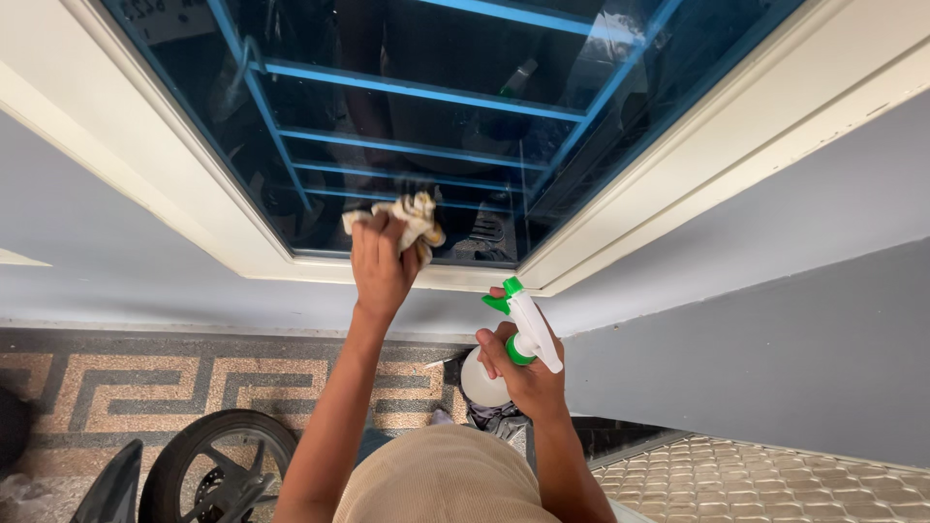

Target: The person cleans a window pane by hand with a cloth while holding a spray bottle in the other hand.

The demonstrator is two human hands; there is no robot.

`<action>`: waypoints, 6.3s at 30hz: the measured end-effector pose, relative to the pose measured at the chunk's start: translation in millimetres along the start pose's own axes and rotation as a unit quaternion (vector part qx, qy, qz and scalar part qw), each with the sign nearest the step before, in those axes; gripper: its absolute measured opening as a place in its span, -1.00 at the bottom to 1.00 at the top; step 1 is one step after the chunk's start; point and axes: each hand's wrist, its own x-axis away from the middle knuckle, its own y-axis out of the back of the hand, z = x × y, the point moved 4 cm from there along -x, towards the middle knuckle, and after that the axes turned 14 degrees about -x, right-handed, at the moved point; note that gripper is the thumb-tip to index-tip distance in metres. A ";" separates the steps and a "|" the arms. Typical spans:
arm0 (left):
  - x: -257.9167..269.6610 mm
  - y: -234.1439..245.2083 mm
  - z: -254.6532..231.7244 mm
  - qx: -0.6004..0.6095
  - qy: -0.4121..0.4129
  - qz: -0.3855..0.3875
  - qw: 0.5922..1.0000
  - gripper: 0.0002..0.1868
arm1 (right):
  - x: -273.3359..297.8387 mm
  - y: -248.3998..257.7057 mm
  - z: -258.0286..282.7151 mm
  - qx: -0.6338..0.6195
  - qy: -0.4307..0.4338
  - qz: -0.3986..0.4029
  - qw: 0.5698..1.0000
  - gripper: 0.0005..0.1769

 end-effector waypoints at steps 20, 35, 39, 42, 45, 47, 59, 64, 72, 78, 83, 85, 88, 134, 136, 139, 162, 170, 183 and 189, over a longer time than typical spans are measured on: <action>99.8 -25.0 51.7 0.000 0.069 0.114 0.991 -0.63 | 1.1 -56.2 -14.0 0.019 0.018 -0.015 1.000 -0.48; -106.1 95.6 51.4 0.023 -0.030 -0.005 0.999 -0.55 | -10.0 -106.2 -30.1 0.025 0.029 -0.033 0.999 -0.49; -153.8 125.3 48.4 0.021 -0.050 -0.039 0.998 -0.49 | -11.7 -115.4 -33.7 0.037 0.042 -0.033 0.998 -0.49; -184.5 135.2 49.8 0.023 -0.059 -0.087 0.994 -0.45 | -11.1 -120.4 -35.5 0.030 0.030 -0.037 0.998 -0.48; -205.2 136.6 48.0 0.022 -0.064 -0.120 0.990 -0.42 | -11.5 -125.7 -34.4 0.028 0.055 -0.027 0.998 -0.48; -209.7 134.9 46.7 0.018 -0.071 -0.133 0.988 -0.40 | -11.7 -126.8 -34.8 0.030 0.047 -0.038 0.998 -0.48; -68.2 75.4 85.7 0.016 -0.043 -0.048 0.998 -0.62 | -2.6 -137.5 -37.0 0.029 0.018 -0.067 0.997 -0.47; 17.1 48.6 101.7 0.061 0.027 0.030 0.997 -0.61 | 5.0 -144.5 -35.6 0.043 0.017 -0.056 0.997 -0.49; 60.7 98.8 111.0 0.141 0.139 0.074 0.977 -0.60 | 8.0 -141.9 -23.3 -0.004 0.023 -0.075 0.997 -0.51; 44.1 137.3 103.9 0.147 0.138 0.041 0.979 -0.57 | 5.7 -142.4 -10.3 -0.002 0.074 -0.082 0.994 -0.61; 27.2 157.7 99.1 0.137 0.136 0.017 0.981 -0.56 | 6.9 -150.3 -9.0 -0.031 0.107 -0.064 0.992 -0.66; 23.3 163.0 99.2 0.135 0.137 0.012 0.981 -0.56 | 5.6 -150.9 -11.2 -0.049 0.111 -0.067 0.990 -0.71; 20.2 166.9 100.0 0.138 0.135 0.012 0.981 -0.56 | 4.8 -153.5 -11.4 -0.053 0.122 -0.078 0.988 -0.71; -99.3 46.8 -6.5 -0.009 -0.124 -0.015 0.992 -0.44 | -8.0 -49.8 5.8 -0.037 0.061 -0.125 0.990 -0.62; -104.1 58.5 9.4 -0.026 -0.105 -0.039 0.993 -0.42 | -9.9 -46.2 8.0 -0.040 0.069 -0.114 0.990 -0.63; -123.1 80.7 29.9 -0.049 -0.056 -0.064 0.995 -0.41 | -10.7 -46.2 8.7 -0.028 0.082 -0.103 0.991 -0.64; -130.5 43.8 -61.3 0.012 -0.119 -0.038 0.992 -0.42 | -2.2 -28.3 11.8 -0.051 0.065 -0.102 0.991 -0.62; -142.5 15.9 -118.3 0.038 -0.146 -0.042 0.988 -0.43 | 8.7 11.2 26.1 -0.037 0.065 -0.135 0.988 -0.63; -67.0 -47.5 -169.1 0.056 -0.113 -0.041 0.991 -0.46 | 30.7 81.3 35.5 -0.048 0.063 -0.142 0.987 -0.64; -113.0 -25.3 -182.7 0.038 -0.112 -0.043 0.992 -0.44 | 33.0 90.0 42.6 -0.048 0.065 -0.129 0.988 -0.64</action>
